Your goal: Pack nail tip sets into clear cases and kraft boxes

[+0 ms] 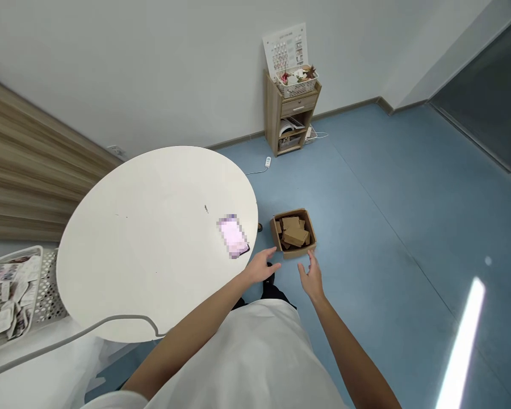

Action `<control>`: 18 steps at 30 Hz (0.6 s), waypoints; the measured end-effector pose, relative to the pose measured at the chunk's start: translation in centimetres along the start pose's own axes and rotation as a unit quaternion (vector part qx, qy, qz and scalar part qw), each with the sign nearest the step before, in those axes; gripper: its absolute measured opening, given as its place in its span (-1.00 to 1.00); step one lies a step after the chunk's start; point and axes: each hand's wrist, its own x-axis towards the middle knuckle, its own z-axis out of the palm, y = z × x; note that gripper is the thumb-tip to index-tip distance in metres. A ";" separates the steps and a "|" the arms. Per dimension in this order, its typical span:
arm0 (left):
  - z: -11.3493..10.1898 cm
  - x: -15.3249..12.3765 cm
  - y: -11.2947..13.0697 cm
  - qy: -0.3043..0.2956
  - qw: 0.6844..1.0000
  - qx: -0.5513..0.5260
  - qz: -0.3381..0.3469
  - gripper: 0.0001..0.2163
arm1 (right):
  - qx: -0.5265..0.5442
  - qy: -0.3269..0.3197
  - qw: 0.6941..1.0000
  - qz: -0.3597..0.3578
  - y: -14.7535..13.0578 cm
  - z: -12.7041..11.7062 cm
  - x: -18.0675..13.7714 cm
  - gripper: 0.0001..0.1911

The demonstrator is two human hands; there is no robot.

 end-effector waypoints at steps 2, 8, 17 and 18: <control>-1.2 -2.2 -0.9 0.005 0.999 -0.039 -0.028 -0.50 | 0.030 -0.044 0.999 0.004 -0.5 1.2 -0.7 -0.40; -5.1 -9.3 -4.2 0.131 0.989 -0.051 -0.042 -0.58 | 0.058 -0.155 0.985 -0.040 -4.5 5.7 -2.7 -0.61; -11.5 -24.3 -12.0 0.341 0.927 -0.143 -0.065 -0.62 | 0.016 -0.300 0.938 -0.173 -12.4 17.8 -10.4 -0.63; -12.0 -26.0 -13.2 0.369 0.913 -0.157 -0.073 -0.63 | 0.014 -0.325 0.929 -0.178 -13.3 19.5 -11.9 -0.63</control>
